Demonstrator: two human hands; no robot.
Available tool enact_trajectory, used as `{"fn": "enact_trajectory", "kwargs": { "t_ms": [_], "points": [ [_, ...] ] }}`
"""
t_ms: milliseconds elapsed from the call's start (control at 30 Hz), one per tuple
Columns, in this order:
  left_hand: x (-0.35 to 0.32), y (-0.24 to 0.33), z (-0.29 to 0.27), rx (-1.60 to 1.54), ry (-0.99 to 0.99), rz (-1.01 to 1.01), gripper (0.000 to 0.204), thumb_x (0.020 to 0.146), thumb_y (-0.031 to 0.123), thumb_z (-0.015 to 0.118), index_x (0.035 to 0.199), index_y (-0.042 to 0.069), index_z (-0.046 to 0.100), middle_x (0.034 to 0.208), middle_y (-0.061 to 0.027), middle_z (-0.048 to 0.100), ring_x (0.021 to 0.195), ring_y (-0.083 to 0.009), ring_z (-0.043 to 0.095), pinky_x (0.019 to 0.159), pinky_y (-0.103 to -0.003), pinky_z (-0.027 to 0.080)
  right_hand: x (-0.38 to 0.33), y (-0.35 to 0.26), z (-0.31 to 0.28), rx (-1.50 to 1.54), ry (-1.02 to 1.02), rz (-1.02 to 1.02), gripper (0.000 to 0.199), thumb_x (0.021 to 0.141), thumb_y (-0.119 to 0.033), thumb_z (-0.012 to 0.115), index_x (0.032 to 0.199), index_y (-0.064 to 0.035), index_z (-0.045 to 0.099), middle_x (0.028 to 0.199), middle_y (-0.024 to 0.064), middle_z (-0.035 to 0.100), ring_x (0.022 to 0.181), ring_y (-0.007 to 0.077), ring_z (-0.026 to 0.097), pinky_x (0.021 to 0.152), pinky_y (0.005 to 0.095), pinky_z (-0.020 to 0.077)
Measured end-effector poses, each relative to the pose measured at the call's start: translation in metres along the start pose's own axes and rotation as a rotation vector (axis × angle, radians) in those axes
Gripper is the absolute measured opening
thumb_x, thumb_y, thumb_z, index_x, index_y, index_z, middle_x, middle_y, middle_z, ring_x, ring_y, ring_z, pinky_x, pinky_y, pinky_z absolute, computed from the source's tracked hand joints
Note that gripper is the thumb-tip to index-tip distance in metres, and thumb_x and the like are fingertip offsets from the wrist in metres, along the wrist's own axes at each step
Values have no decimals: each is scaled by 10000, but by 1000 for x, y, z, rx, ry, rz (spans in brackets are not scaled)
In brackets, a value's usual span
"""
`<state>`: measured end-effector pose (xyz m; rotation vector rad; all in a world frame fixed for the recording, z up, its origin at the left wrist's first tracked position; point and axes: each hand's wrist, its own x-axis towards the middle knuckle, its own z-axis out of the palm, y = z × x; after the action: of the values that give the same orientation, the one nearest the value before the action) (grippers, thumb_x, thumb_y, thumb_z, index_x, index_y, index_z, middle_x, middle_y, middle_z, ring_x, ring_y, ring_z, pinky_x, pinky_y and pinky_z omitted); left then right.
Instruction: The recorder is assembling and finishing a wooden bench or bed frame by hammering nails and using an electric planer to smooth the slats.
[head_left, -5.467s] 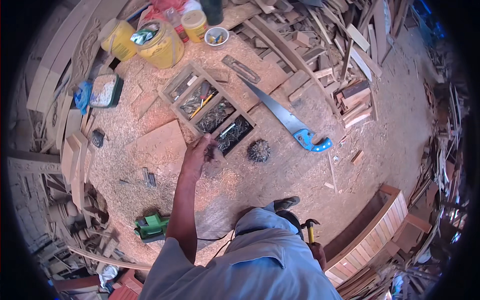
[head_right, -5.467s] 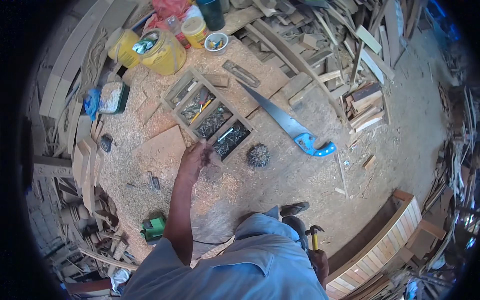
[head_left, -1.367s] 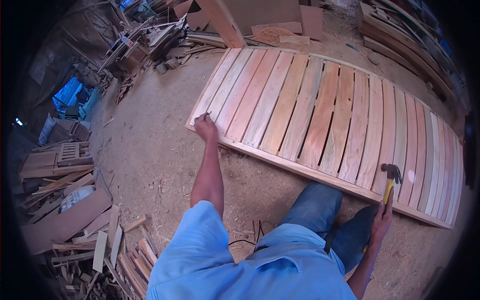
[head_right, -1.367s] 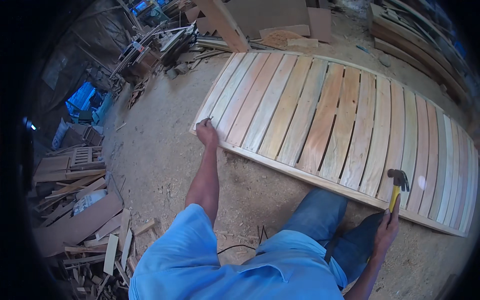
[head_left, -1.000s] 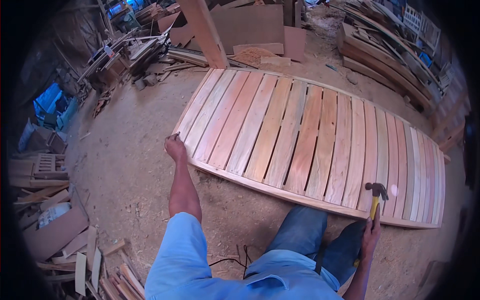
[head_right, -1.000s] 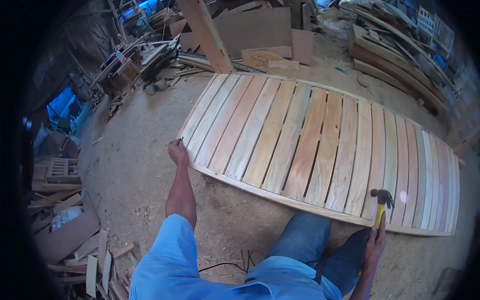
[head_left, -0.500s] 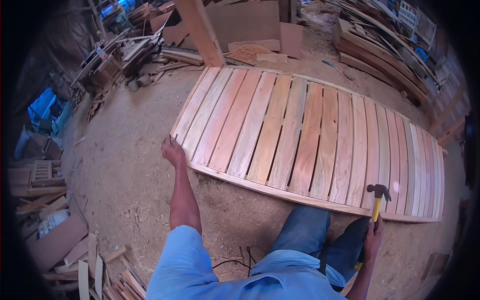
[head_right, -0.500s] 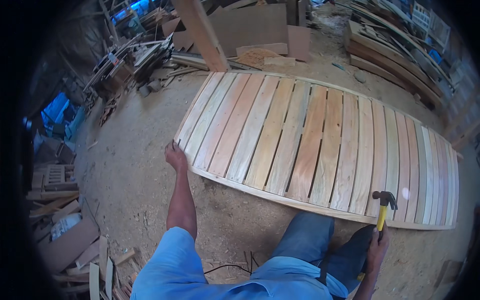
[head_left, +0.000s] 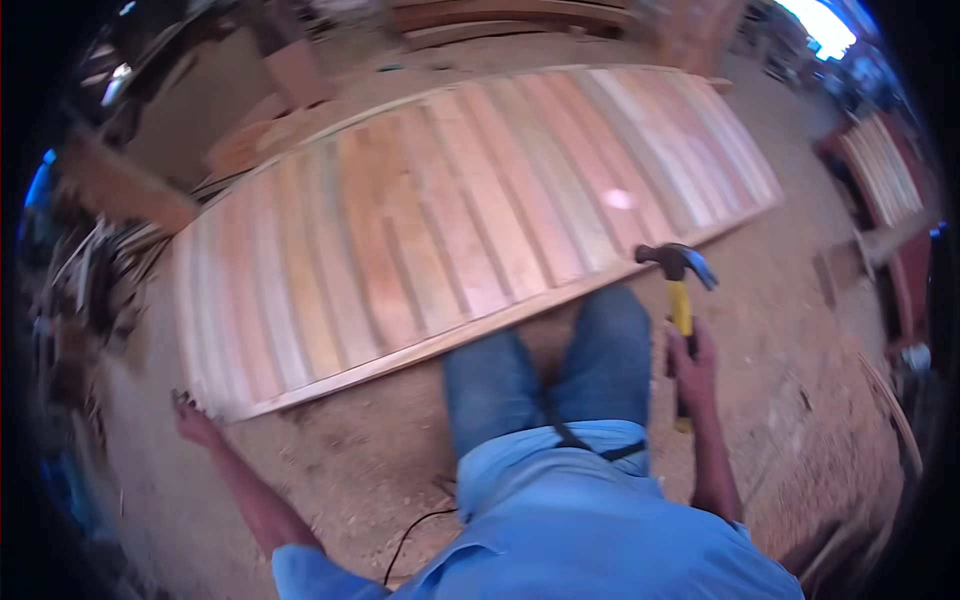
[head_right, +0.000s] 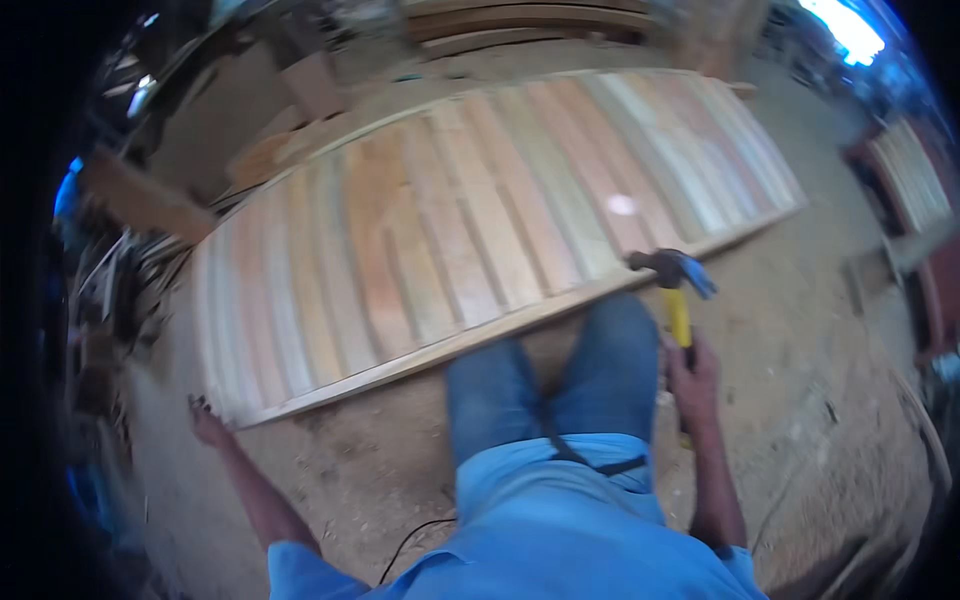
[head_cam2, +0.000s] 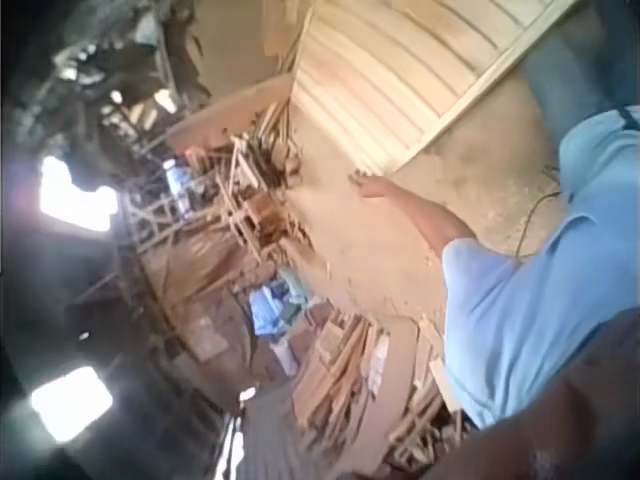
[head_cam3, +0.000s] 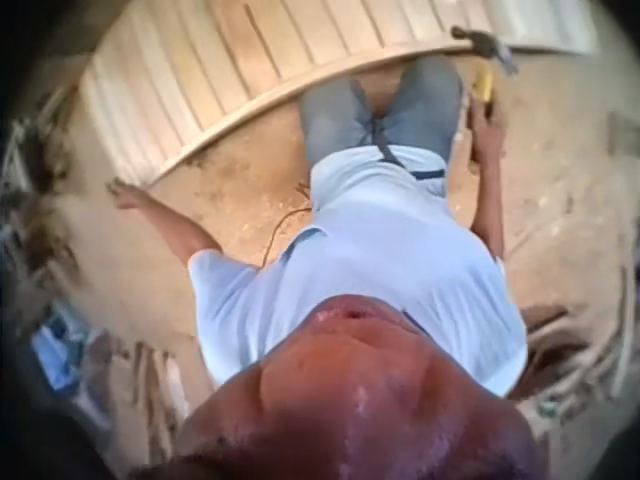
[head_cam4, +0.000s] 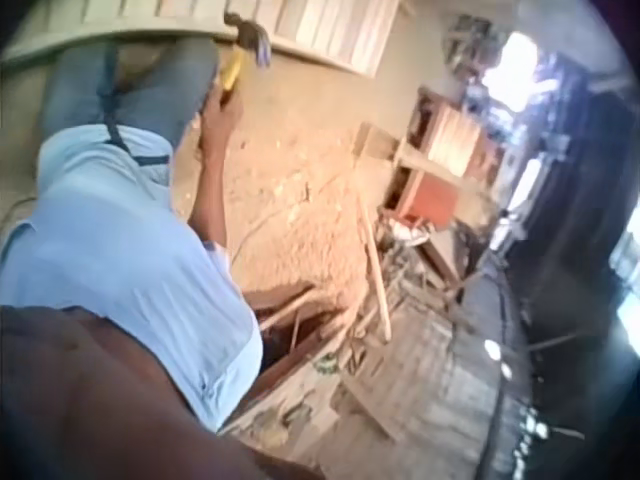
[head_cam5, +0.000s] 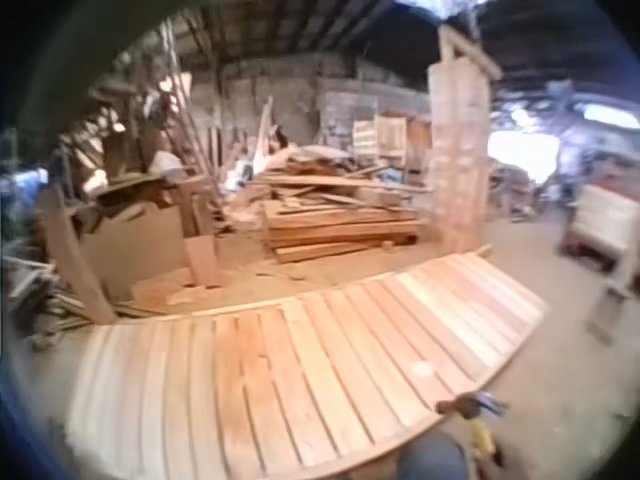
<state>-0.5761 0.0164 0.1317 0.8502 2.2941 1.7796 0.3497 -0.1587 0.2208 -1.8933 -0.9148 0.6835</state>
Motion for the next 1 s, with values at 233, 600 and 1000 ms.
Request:
{"fn": "enact_trajectory", "kwargs": {
  "t_ms": [233, 600, 1000],
  "points": [
    [-207, 178, 136, -159, -549, 152, 204, 1074, 175, 631, 1200, 26, 690, 1130, -98, 791, 788, -142, 659, 751, -300, 546, 6, -36, -2, -179, 95, -184, 650, 1071, -110, 636, 1683, -169, 425, 897, 195, 706, 692, 323, 690, 675, 446, 563],
    [-515, 298, 295, -344, -1082, 236, 179, 1023, 86, 701, 1174, -3, 738, 1053, -66, 771, 929, -119, 693, 882, -273, 556, 38, 3, 37, -574, -243, -443, 698, 1068, -143, 648, 1698, -292, 390, 1032, 249, 754, 897, 453, 740, 748, 542, 588],
    [-583, 288, 350, -249, -1344, 493, 167, 982, 117, 738, 1113, 44, 810, 1166, -92, 809, 1121, -210, 659, 957, -355, 564, 25, 38, 35, -268, -69, -374, 716, 1070, -130, 628, 1717, -212, 333, 947, 276, 733, 852, 495, 729, 719, 566, 560]
  ]
}}
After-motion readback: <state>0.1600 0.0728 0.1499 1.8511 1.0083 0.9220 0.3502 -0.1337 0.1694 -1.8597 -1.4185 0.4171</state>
